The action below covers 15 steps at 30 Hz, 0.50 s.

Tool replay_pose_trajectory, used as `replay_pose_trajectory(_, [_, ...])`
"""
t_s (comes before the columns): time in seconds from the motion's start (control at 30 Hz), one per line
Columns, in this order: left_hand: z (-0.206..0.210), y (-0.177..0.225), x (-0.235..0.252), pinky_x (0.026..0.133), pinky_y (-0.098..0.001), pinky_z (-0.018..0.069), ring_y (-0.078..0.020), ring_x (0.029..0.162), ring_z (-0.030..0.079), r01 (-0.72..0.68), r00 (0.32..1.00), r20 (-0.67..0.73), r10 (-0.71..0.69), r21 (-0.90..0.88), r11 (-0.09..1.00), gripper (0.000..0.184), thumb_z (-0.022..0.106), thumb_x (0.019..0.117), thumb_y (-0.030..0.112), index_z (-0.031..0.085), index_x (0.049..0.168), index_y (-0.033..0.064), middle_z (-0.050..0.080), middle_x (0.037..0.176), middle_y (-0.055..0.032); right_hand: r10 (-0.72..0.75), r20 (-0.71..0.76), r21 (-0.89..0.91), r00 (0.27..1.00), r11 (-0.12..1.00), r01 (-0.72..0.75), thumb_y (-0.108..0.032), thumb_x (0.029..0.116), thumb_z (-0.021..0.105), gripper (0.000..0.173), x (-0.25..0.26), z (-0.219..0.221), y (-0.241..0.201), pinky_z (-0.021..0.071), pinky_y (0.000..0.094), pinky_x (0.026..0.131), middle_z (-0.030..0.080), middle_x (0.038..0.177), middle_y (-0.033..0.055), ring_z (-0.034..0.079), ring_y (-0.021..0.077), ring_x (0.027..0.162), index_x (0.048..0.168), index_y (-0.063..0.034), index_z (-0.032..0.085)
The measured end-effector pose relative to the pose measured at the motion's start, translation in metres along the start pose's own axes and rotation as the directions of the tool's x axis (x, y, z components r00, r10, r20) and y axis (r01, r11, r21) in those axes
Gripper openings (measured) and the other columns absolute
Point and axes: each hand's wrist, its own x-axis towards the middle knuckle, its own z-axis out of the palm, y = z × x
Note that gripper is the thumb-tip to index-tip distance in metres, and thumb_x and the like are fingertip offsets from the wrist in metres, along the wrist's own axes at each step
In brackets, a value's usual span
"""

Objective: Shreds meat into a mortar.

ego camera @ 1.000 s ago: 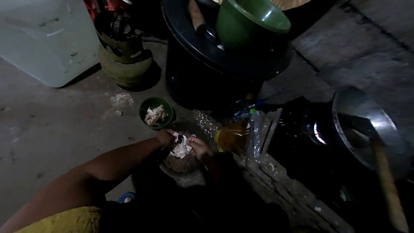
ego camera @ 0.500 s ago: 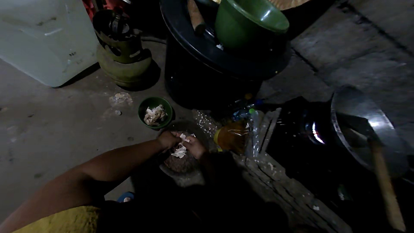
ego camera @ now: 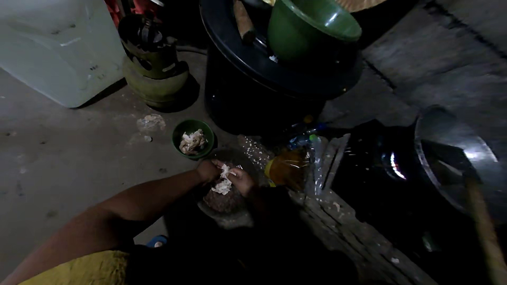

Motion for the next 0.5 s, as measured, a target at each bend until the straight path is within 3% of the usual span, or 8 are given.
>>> replay_pose_trajectory(0.07, [0.002,0.002,-0.002,0.089,-0.0417,0.0522,-0.0206,0.094,0.063,0.013,1.0,0.013,-0.013,0.023,1.0,0.027,0.058,0.1038,0.019,0.064,0.124,0.0023,0.065,0.11,-0.0146,0.023,-0.016,-0.043,1.0,0.999,-0.024,-0.028,0.1064,0.057,0.041,0.003,0.004,0.002,0.0504,0.047,0.101,0.065,0.124,0.0233,0.064,0.0297,0.113,0.133,0.0027,0.057])
replay_pose_trajectory(0.13, [0.003,-0.002,0.0,0.081,-0.0364,0.0525,-0.0152,0.083,0.061,-0.006,1.0,0.03,0.008,-0.047,0.999,0.023,0.059,0.1029,0.016,0.065,0.119,0.0022,0.064,0.1,-0.0102,0.047,-0.039,-0.017,0.998,0.999,-0.048,-0.029,0.106,0.058,0.044,0.003,0.007,0.002,0.0526,0.0457,0.096,0.065,0.118,0.0223,0.065,0.0288,0.106,0.136,0.0028,0.052])
replay_pose_trajectory(0.2, [0.005,-0.007,0.004,0.073,-0.03,0.0541,-0.0099,0.076,0.061,-0.034,0.997,0.06,0.044,-0.162,0.986,0.02,0.064,0.0994,0.014,0.066,0.116,0.003,0.065,0.093,-0.0055,0.076,-0.056,-0.041,0.996,0.996,-0.078,-0.03,0.107,0.056,0.045,0.005,0.007,0.003,0.0521,0.0482,0.1,0.066,0.124,0.0228,0.066,0.0312,0.113,0.139,0.0013,0.052])
replay_pose_trajectory(0.27, [0.01,-0.009,0.004,0.078,-0.0318,0.055,-0.0115,0.081,0.063,-0.059,0.994,0.083,0.075,-0.178,0.982,0.027,0.067,0.0979,0.015,0.065,0.123,0.004,0.067,0.101,-0.0073,0.068,-0.073,-0.124,0.995,0.989,-0.077,-0.032,0.1075,0.055,0.045,0.002,0.004,0.006,0.0491,0.0522,0.106,0.065,0.13,0.0233,0.064,0.0339,0.121,0.14,-0.0009,0.055])
replay_pose_trajectory(0.37, [0.008,-0.005,-0.007,0.089,-0.0424,0.0546,-0.0209,0.096,0.067,-0.063,0.996,0.066,0.065,-0.025,0.998,0.035,0.064,0.1009,0.023,0.064,0.132,0.0077,0.069,0.114,-0.0136,-0.051,-0.088,-0.143,0.995,0.989,0.038,-0.028,0.1066,0.056,0.043,-0.009,0.008,0.003,0.0483,0.051,0.109,0.065,0.135,0.0189,0.063,0.0301,0.125,0.143,-0.0062,0.059])
replay_pose_trajectory(0.5, [-0.001,0.001,-0.024,0.088,-0.0507,0.0536,-0.0309,0.098,0.067,-0.041,0.998,0.045,0.039,0.038,0.998,0.035,0.061,0.1028,0.024,0.064,0.127,-0.0008,0.068,0.112,-0.0213,-0.109,-0.084,-0.004,0.991,0.994,0.109,-0.014,0.1053,0.056,0.037,-0.021,0.014,-0.002,0.0502,0.0497,0.104,0.065,0.129,0.027,0.065,0.032,0.117,0.136,0.0063,0.059])
